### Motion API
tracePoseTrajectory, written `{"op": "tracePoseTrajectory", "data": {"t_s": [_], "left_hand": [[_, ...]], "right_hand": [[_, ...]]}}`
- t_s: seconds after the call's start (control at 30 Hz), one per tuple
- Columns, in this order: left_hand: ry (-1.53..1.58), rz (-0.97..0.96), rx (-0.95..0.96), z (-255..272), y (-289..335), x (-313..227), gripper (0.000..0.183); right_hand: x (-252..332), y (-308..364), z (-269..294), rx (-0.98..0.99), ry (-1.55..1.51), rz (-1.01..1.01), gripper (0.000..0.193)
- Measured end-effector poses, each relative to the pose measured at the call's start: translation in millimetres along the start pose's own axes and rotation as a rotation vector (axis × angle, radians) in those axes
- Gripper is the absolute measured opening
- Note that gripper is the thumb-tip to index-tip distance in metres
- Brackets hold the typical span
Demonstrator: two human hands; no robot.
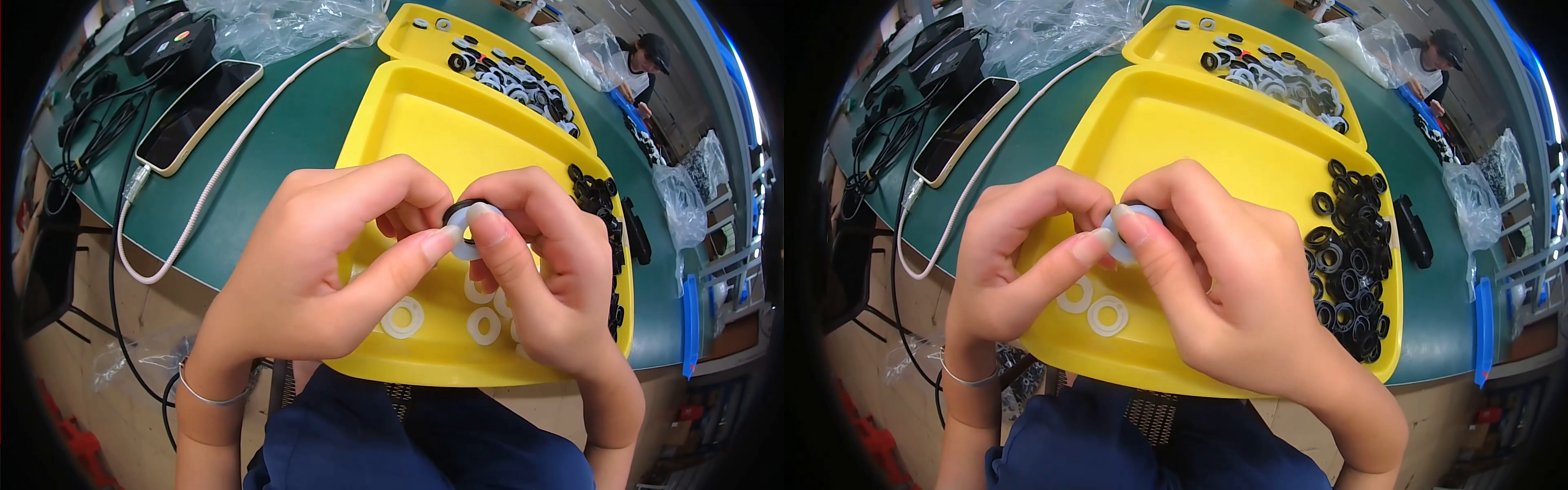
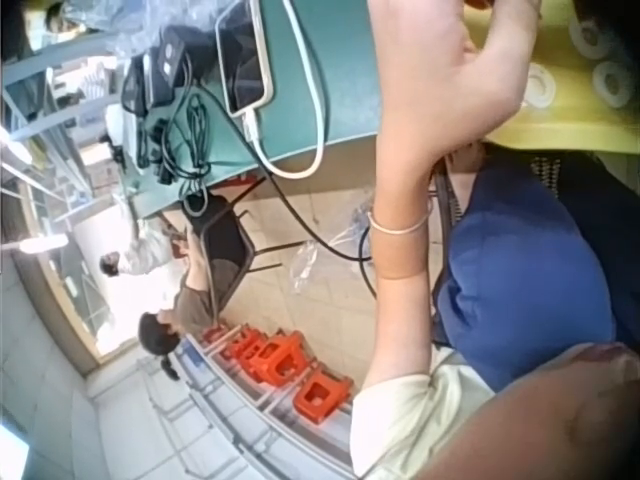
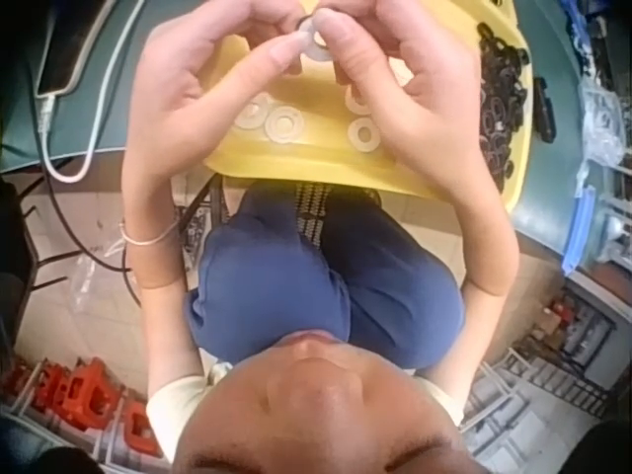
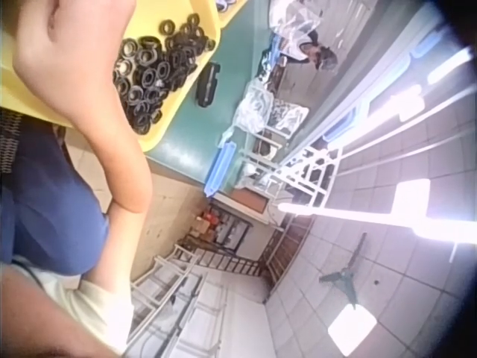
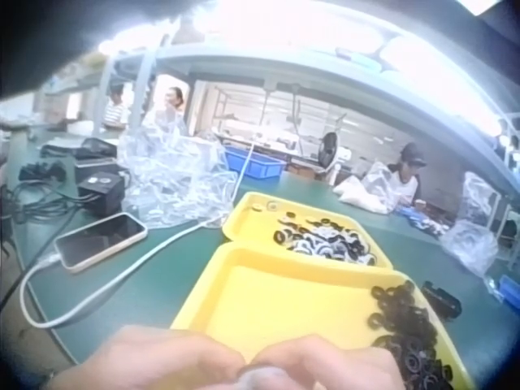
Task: The person assembles black plastic rings and white plastic washers together by hand on an assembly line.
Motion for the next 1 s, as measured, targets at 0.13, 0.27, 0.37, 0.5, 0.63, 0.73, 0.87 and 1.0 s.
{"op": "tracePoseTrajectory", "data": {"t_s": [0.13,0.27,0.37,0.5,0.63,0.73,0.87,1.0], "left_hand": [[0.04,0.128,-0.052,-2.7,-1.9,8.0,0.01],[-0.244,0.003,-0.003,-5.6,-3.0,3.4,0.011],[-0.554,-0.103,0.265,-20.3,-1.9,-2.1,0.014],[-0.593,-0.12,0.445,-28.6,-4.3,-2.5,0.014],[-0.538,-0.08,0.527,-25.7,-1.0,-2.0,0.015],[-0.492,-0.12,0.573,-24.0,-1.5,-1.2,0.017],[-0.46,-0.113,0.563,-23.2,-1.2,2.0,0.017],[-0.429,-0.123,0.453,-19.4,-2.5,-1.8,0.015]], "right_hand": [[-9.7,-1.4,2.7,-0.08,-0.117,-0.189,0.015],[-21.0,-17.3,40.7,-0.336,0.003,-0.23,0.018],[-50.4,-32.6,85.4,-0.394,0.019,-0.388,0.024],[-70.7,-69.7,123.7,-0.391,0.229,-0.181,0.044],[-75.8,-78.8,141.8,-0.455,0.471,-0.087,0.042],[-77.8,-70.3,153.2,-0.291,0.513,0.01,0.029],[-72.8,-39.1,148.6,-0.191,0.775,-0.164,0.021],[-68.8,-18.1,137.2,-0.046,1.008,-0.157,0.012]]}}
Point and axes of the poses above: each hand's wrist, its own y-axis away from the middle knuckle, its own z-axis out of the back of the hand, x = y × z, the point moved 7 cm from there along -y, towards the middle knuckle, and after that the axes turned 8 degrees about -x, right-handed, at the moved point
